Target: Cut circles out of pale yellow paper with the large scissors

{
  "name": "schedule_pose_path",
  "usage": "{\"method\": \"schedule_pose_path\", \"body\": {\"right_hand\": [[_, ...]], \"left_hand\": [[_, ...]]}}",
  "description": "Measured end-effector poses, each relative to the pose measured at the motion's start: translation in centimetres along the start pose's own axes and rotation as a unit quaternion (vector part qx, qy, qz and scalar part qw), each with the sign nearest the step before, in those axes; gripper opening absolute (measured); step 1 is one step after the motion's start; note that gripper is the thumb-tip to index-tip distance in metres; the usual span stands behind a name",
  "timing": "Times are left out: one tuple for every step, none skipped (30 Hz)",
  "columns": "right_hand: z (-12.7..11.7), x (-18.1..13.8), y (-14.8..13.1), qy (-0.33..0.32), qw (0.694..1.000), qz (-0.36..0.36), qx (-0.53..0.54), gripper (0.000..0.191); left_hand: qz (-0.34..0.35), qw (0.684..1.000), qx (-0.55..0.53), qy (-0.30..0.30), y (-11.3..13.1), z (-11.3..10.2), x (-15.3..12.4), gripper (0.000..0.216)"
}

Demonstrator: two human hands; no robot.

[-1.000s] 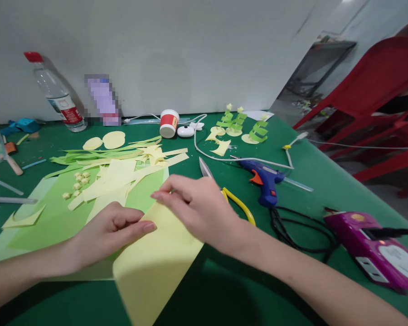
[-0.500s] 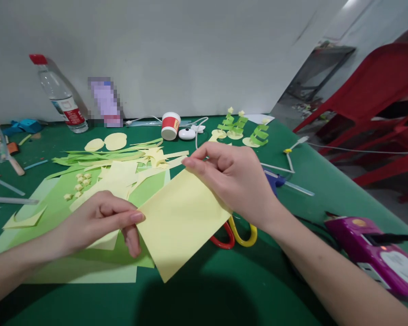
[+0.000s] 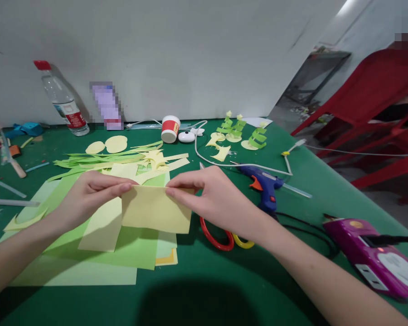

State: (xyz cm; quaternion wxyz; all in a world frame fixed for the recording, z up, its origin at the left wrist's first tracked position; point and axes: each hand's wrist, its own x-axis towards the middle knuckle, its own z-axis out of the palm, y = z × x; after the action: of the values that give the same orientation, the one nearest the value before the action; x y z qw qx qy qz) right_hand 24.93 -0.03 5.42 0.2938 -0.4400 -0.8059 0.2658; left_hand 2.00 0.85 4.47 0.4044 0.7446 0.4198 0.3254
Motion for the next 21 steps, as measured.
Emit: {"method": "schedule_pose_path", "body": {"right_hand": [[0.2, -0.2, -0.1, 0.010, 1.000, -0.006, -0.012, 0.017], [0.4, -0.3, -0.2, 0.021, 0.999, -0.013, -0.025, 0.019], [0.7, -0.5, -0.4, 0.031, 0.999, -0.020, -0.038, 0.021], [0.9, -0.7, -0.5, 0.037, 0.998, -0.027, -0.050, 0.021], [1.1, -0.9, -0.6, 0.038, 0.997, -0.036, -0.060, 0.022], [1.4, -1.1, -0.7, 0.036, 0.996, -0.044, -0.069, 0.023], [1.7, -1.3, -0.8, 0.032, 0.995, -0.051, -0.077, 0.023], [2.1, -1.5, -0.9, 0.028, 0.995, -0.055, -0.084, 0.023], [2.4, -1.6, -1.0, 0.022, 0.994, -0.060, -0.090, 0.023], [2.7, -1.8, -1.1, 0.018, 0.993, -0.066, -0.098, 0.025], [3.1, -2.0, -1.2, 0.014, 0.992, -0.073, -0.106, 0.026], [3.4, -2.1, -1.2, 0.013, 0.990, -0.081, -0.116, 0.028], [3.7, -2.2, -1.3, 0.015, 0.988, -0.088, -0.125, 0.029], [3.9, -2.3, -1.3, 0.018, 0.987, -0.091, -0.132, 0.030], [4.1, -2.4, -1.3, 0.025, 0.986, -0.092, -0.136, 0.029], [4.3, -2.5, -1.4, 0.033, 0.986, -0.089, -0.137, 0.029], [4.5, -2.6, -1.4, 0.041, 0.986, -0.087, -0.134, 0.028], [4.6, -2.6, -1.4, 0.050, 0.986, -0.087, -0.131, 0.027], [4.6, -2.7, -1.4, 0.058, 0.986, -0.088, -0.130, 0.027], [4.7, -2.7, -1.5, 0.066, 0.985, -0.089, -0.129, 0.027], [4.7, -2.7, -1.5, 0.074, 0.985, -0.091, -0.128, 0.027]], "left_hand": [[0.016, 1.000, 0.000, 0.001, 0.0, 0.1, 0.0, 0.019], [0.038, 0.999, -0.004, 0.011, -0.1, 0.1, 0.0, 0.022], [0.065, 0.998, -0.007, 0.026, -0.2, 0.1, 0.0, 0.027], [0.099, 0.994, 0.000, 0.036, -0.2, 0.2, 0.0, 0.034], [0.138, 0.990, 0.018, 0.032, -0.2, 0.2, -0.1, 0.039], [0.179, 0.983, 0.046, 0.017, -0.2, 0.3, -0.2, 0.042], [0.224, 0.971, 0.081, 0.000, -0.1, 0.5, -0.4, 0.043], [0.261, 0.958, 0.121, -0.016, 0.0, 0.8, -0.6, 0.042], [0.291, 0.944, 0.153, -0.017, 0.2, 1.2, -0.9, 0.040], [0.319, 0.931, 0.175, 0.000, 0.3, 1.7, -1.2, 0.036], [0.316, 0.927, 0.202, 0.013, 0.4, 2.1, -1.5, 0.029], [0.316, 0.923, 0.216, 0.032, 0.5, 2.6, -1.8, 0.022], [0.317, 0.919, 0.229, 0.039, 0.5, 3.0, -2.0, 0.018], [0.315, 0.918, 0.240, 0.041, 0.5, 3.4, -2.1, 0.015], [0.316, 0.915, 0.246, 0.043, 0.5, 3.6, -2.2, 0.012], [0.318, 0.913, 0.253, 0.045, 0.4, 3.8, -2.2, 0.010], [0.317, 0.912, 0.256, 0.051, 0.3, 3.9, -2.2, 0.008], [0.314, 0.913, 0.254, 0.057, 0.2, 3.9, -2.1, 0.007], [0.311, 0.915, 0.250, 0.061, 0.2, 3.9, -2.1, 0.006], [0.306, 0.918, 0.244, 0.063, 0.2, 3.9, -2.0, 0.005], [0.300, 0.922, 0.236, 0.061, 0.2, 3.8, -2.0, 0.005]]}}
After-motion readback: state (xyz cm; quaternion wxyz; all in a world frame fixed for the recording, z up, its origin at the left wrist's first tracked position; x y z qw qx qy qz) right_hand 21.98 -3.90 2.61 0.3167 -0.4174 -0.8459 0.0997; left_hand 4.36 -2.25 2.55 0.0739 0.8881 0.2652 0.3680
